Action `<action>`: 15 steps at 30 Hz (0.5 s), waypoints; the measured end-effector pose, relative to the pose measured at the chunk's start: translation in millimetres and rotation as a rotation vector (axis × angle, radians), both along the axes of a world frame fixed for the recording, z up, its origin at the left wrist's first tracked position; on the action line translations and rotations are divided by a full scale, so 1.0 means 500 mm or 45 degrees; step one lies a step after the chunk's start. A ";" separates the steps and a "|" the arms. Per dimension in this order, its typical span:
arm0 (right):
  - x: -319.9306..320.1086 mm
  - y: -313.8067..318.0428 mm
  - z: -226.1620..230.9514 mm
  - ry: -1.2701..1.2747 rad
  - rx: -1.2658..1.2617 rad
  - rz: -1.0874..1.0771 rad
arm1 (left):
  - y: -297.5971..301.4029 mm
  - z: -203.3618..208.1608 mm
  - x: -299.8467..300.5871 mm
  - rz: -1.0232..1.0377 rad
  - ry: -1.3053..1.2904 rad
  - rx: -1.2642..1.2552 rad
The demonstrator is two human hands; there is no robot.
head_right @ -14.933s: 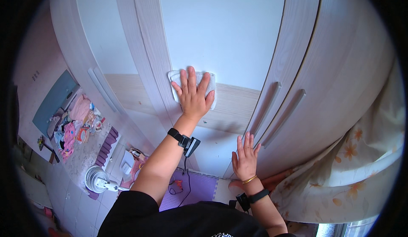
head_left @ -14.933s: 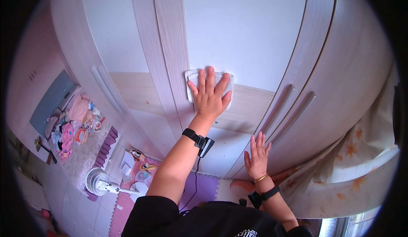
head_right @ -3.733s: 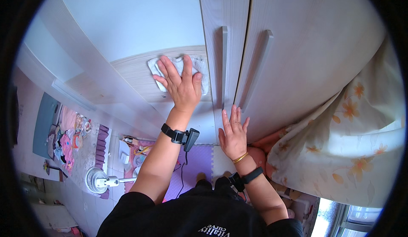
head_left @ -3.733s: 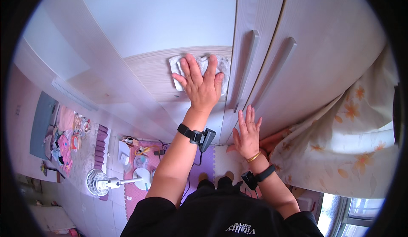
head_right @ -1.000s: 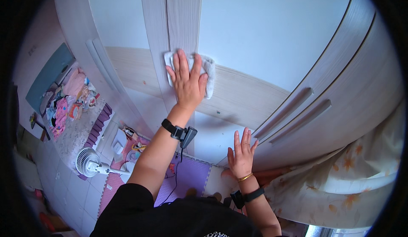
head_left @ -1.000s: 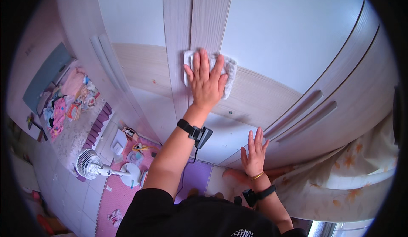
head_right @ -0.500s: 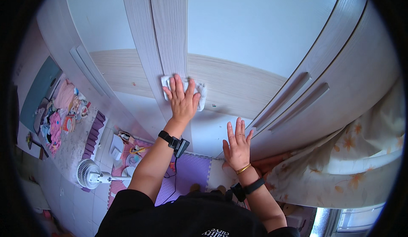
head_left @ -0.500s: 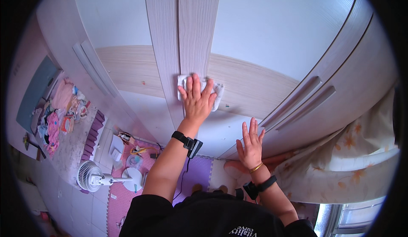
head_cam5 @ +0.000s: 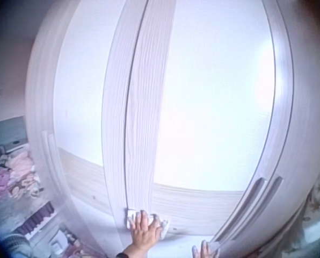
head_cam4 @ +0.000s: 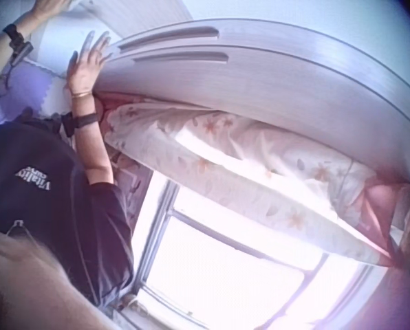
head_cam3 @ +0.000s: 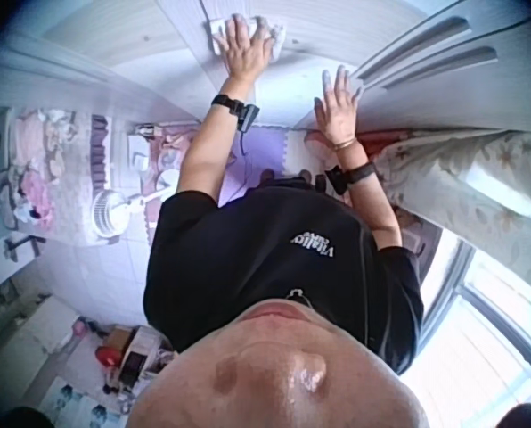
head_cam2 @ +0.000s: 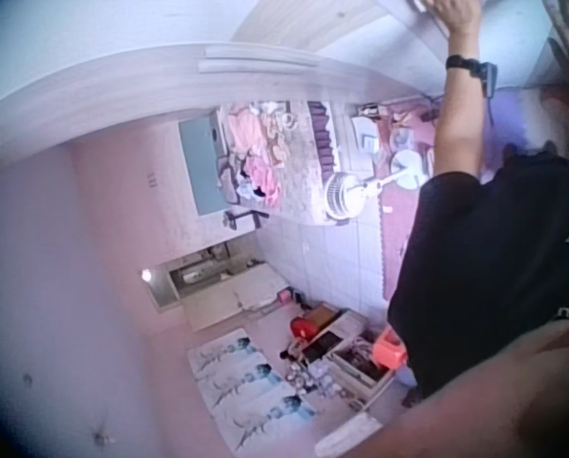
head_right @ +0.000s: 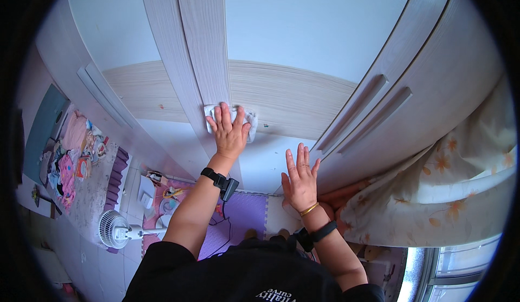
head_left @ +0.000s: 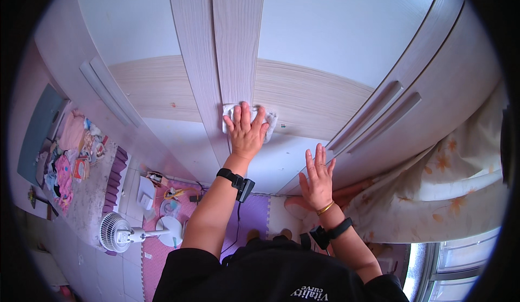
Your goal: The person wipes the surface and handles of a wooden wardrobe using a cloth.
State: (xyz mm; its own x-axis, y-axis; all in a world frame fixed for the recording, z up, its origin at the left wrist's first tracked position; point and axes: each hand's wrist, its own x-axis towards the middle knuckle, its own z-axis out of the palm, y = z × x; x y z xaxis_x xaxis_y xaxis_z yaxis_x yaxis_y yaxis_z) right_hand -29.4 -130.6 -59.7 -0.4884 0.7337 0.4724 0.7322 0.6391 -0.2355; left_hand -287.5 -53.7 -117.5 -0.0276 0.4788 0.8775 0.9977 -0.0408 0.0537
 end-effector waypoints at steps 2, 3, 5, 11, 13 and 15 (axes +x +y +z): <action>0.000 -0.002 -0.003 -0.016 -0.005 -0.002 | -0.001 0.040 0.007 -0.020 0.012 0.011; -0.002 -0.002 -0.002 -0.018 -0.005 -0.004 | 0.003 0.066 0.009 -0.035 0.024 0.022; -0.006 -0.005 -0.003 -0.029 -0.006 0.003 | 0.013 0.135 0.014 -0.041 0.031 0.064; -0.016 -0.012 0.003 -0.010 -0.021 0.015 | 0.019 0.093 0.010 0.014 0.110 0.125; -0.014 -0.016 0.004 0.001 -0.025 0.016 | 0.011 0.027 0.002 0.020 0.130 0.087; -0.010 -0.020 0.006 0.010 -0.028 0.012 | 0.003 -0.002 0.002 0.030 0.154 0.031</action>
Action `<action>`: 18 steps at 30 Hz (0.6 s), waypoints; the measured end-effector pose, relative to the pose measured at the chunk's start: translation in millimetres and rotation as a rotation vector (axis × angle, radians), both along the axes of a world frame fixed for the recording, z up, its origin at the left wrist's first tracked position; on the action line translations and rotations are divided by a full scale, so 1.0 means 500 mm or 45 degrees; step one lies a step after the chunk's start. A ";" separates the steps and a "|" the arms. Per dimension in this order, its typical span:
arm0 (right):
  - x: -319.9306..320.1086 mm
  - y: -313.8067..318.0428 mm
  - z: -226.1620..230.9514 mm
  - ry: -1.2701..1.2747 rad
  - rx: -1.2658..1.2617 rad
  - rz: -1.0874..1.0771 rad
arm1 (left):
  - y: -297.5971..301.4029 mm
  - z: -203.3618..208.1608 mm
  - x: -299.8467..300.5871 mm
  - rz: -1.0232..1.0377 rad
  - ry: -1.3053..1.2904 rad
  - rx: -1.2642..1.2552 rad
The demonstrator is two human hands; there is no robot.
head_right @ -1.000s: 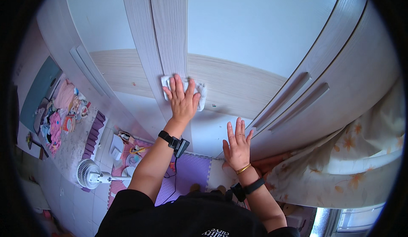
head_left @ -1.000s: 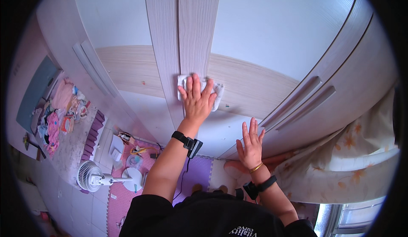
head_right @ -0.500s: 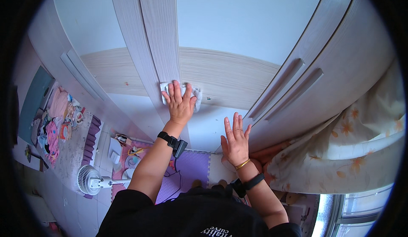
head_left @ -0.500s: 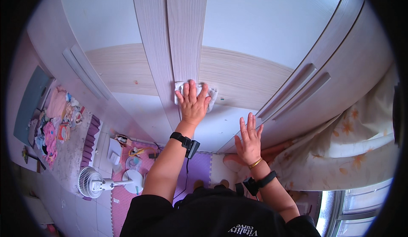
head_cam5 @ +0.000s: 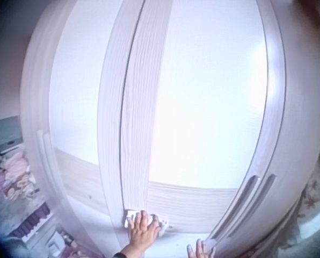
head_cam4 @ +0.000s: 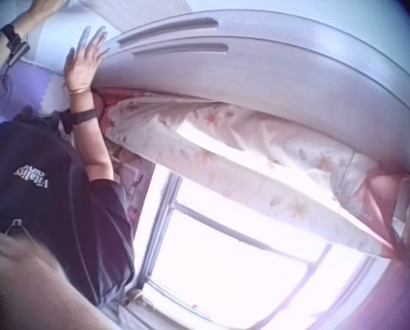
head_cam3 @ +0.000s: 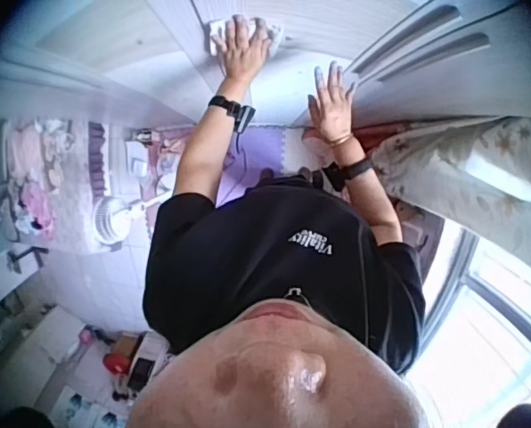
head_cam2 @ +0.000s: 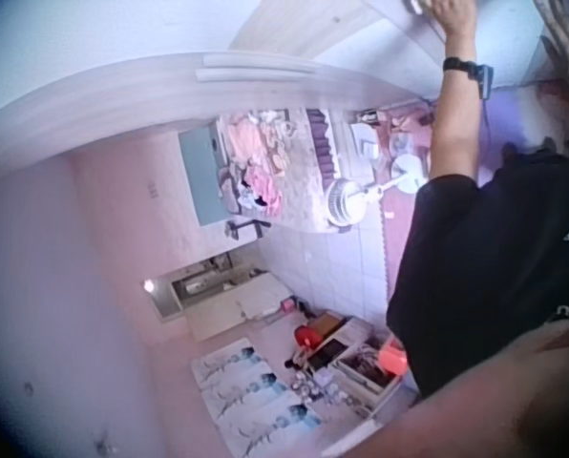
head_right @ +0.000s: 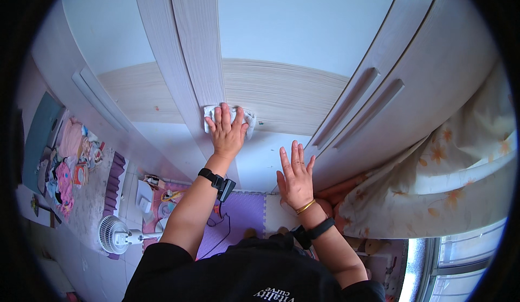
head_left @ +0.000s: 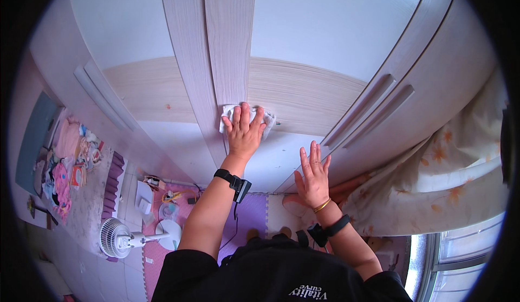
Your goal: The person wipes the surface and handles of a wooden wardrobe using a cloth.
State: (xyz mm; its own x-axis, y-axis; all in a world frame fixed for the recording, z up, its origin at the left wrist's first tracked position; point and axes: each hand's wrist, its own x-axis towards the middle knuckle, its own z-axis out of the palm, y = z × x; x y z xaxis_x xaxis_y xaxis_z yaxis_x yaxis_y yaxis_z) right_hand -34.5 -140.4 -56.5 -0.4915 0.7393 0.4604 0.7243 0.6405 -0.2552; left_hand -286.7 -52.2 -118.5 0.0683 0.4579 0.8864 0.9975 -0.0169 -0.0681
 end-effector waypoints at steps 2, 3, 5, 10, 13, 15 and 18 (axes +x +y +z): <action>0.006 0.001 -0.001 -0.045 0.012 -0.026 | -0.005 0.026 0.011 -0.020 -0.027 -0.008; 0.007 0.000 0.000 -0.045 0.015 -0.028 | -0.005 0.040 0.014 -0.037 -0.039 -0.015; 0.012 -0.001 -0.002 -0.060 0.006 -0.048 | -0.004 0.098 0.031 -0.110 -0.117 -0.041; -0.001 -0.007 0.003 -0.058 0.023 -0.039 | 0.015 0.150 0.031 -0.039 -0.093 0.101; 0.000 -0.012 -0.001 -0.047 0.013 -0.053 | 0.016 0.059 0.019 -0.008 -0.009 0.083; 0.004 -0.016 -0.002 -0.040 0.005 -0.054 | 0.006 -0.005 0.018 0.009 -0.028 0.035; 0.019 -0.018 -0.002 -0.060 0.011 -0.107 | 0.006 0.005 0.035 -0.011 -0.093 -0.002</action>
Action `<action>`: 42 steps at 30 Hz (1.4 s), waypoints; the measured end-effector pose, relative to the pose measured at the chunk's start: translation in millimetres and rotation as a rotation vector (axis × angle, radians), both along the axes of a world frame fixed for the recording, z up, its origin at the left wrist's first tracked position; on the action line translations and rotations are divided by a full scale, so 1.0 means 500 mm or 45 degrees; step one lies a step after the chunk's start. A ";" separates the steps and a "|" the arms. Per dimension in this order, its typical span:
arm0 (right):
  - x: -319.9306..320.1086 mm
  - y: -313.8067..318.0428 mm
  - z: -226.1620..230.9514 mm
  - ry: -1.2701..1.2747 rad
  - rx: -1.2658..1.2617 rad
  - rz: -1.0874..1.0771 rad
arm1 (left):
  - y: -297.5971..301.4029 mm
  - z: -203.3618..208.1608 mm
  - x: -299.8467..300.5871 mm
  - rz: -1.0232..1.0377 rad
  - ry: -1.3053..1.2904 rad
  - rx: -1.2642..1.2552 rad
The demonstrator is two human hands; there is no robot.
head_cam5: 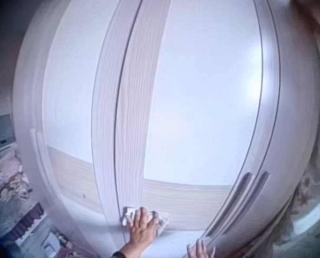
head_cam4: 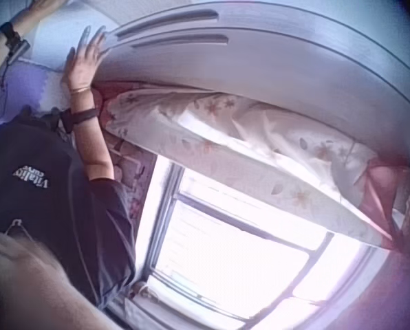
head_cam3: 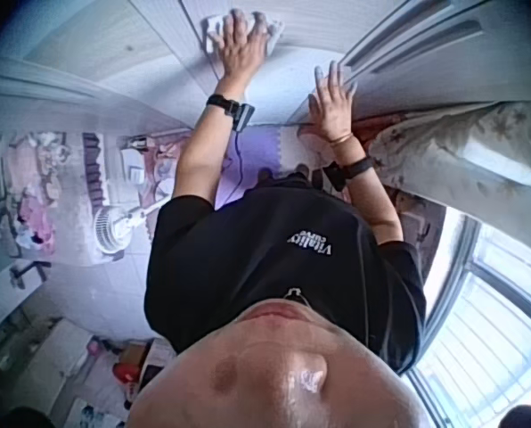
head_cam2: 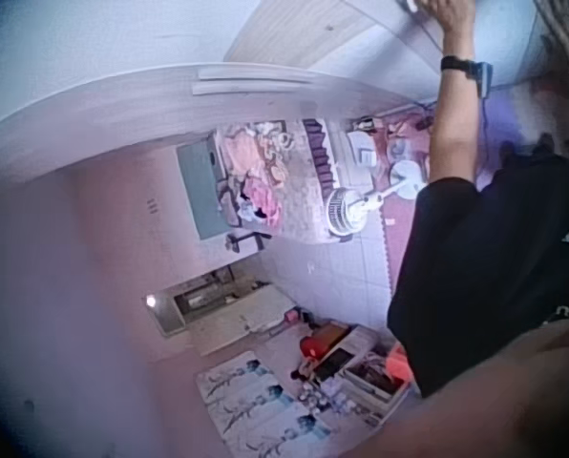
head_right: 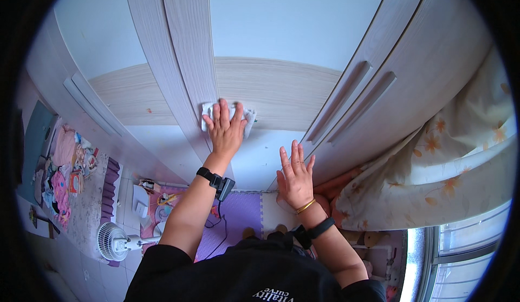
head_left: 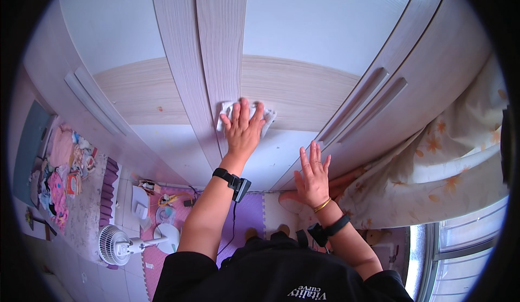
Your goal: The person wipes the surface and handles of a wooden wardrobe using a cloth.
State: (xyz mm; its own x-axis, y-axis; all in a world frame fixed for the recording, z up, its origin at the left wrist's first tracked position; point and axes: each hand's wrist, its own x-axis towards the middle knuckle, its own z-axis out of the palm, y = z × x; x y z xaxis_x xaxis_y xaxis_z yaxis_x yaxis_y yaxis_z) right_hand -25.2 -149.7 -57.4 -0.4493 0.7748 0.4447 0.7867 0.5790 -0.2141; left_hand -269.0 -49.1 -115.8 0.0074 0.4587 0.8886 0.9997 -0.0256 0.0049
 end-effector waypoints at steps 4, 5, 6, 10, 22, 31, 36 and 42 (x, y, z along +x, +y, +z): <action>0.002 0.003 0.000 0.007 0.020 -0.007 | 0.014 0.113 0.015 -0.073 0.042 0.085; 0.001 0.003 0.001 0.012 0.023 -0.003 | 0.016 0.136 0.018 -0.060 0.034 0.095; 0.000 0.005 0.002 0.012 0.021 -0.003 | 0.019 0.146 0.020 -0.046 0.027 0.106; -0.005 0.005 0.011 0.040 0.019 0.023 | 0.010 0.088 0.009 -0.035 0.051 0.077; 0.043 0.039 0.026 0.080 0.091 0.089 | 0.024 0.116 0.053 -0.026 0.113 0.108; 0.117 0.057 -0.012 0.085 -0.016 0.047 | 0.035 -0.008 0.102 0.061 0.136 0.017; 0.142 0.064 -0.021 0.092 -0.057 0.051 | 0.037 0.007 0.137 0.021 -0.001 -0.074; 0.163 0.084 -0.023 0.113 -0.058 0.053 | 0.069 0.089 0.191 -0.040 -0.064 0.085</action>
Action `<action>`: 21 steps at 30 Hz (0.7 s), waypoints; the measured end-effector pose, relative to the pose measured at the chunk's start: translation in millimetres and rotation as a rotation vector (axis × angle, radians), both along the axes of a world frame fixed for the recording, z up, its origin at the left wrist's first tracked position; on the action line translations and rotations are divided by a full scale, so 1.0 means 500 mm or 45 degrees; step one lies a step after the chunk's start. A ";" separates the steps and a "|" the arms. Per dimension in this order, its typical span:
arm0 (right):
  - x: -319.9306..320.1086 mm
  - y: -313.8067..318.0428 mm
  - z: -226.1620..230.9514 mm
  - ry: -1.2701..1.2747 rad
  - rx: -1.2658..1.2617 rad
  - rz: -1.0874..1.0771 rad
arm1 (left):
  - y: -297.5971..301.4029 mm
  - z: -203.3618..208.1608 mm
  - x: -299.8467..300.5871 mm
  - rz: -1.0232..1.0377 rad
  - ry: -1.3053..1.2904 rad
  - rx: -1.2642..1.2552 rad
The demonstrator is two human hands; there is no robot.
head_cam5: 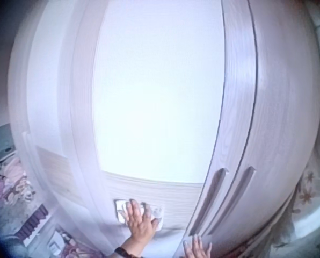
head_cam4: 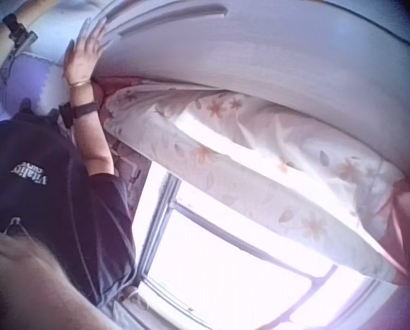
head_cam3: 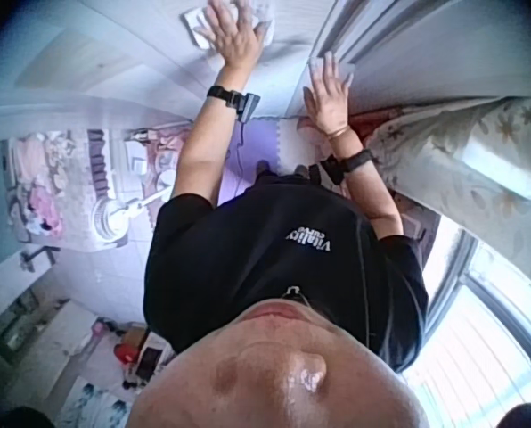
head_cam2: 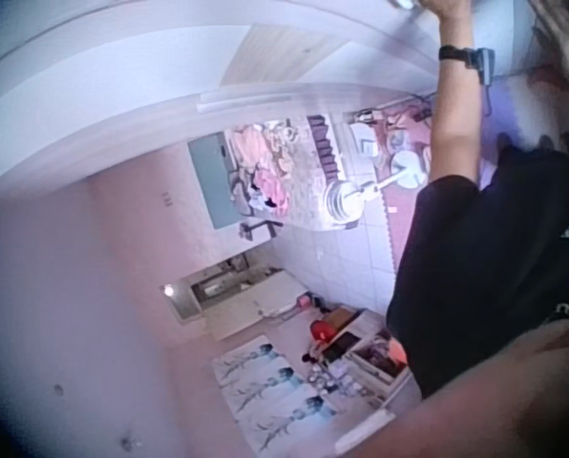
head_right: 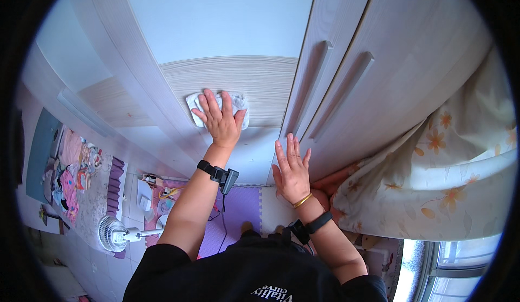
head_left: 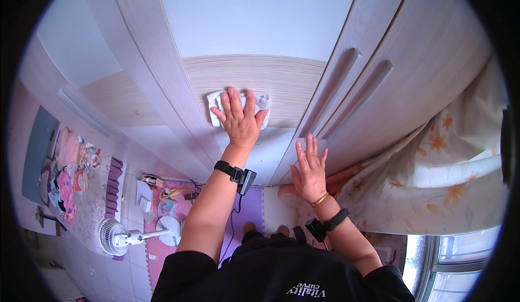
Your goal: The person wipes the surface and handles of a wooden wardrobe using a cloth.
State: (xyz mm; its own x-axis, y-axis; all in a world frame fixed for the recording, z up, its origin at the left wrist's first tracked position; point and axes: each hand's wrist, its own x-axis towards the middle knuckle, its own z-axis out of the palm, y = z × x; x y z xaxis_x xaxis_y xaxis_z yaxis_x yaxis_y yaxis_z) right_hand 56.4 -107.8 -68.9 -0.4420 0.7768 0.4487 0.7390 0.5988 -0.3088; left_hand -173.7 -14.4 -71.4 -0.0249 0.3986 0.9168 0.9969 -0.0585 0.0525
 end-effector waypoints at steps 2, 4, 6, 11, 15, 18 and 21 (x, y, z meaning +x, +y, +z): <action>0.000 0.000 0.001 0.011 -0.006 0.013 | -0.002 -0.041 -0.010 0.020 0.019 -0.009; 0.009 -0.002 0.000 0.017 -0.008 0.018 | -0.005 -0.099 -0.014 0.105 0.133 -0.054; 0.018 -0.001 -0.009 0.005 -0.014 -0.006 | -0.009 -0.125 -0.008 0.096 0.137 -0.125; 0.035 0.002 -0.017 0.011 -0.024 0.000 | 0.000 -0.038 0.035 0.014 0.069 -0.096; 0.049 0.002 -0.015 0.023 -0.021 -0.005 | 0.016 0.037 0.071 -0.053 0.037 0.000; 0.060 0.004 -0.021 0.035 -0.018 -0.033 | 0.024 -0.004 0.073 -0.015 0.043 0.007; 0.077 0.001 -0.021 0.048 -0.035 -0.042 | 0.014 -0.087 0.082 0.034 0.090 -0.113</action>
State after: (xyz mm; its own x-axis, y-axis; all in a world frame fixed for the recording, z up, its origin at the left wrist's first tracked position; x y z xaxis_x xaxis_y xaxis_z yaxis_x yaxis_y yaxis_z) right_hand 95.1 -107.3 -79.4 -0.3989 0.8030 0.4429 0.7459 0.5651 -0.3526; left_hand -132.5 -7.4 -114.7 0.0270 0.4780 0.8779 0.9994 -0.0302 -0.0143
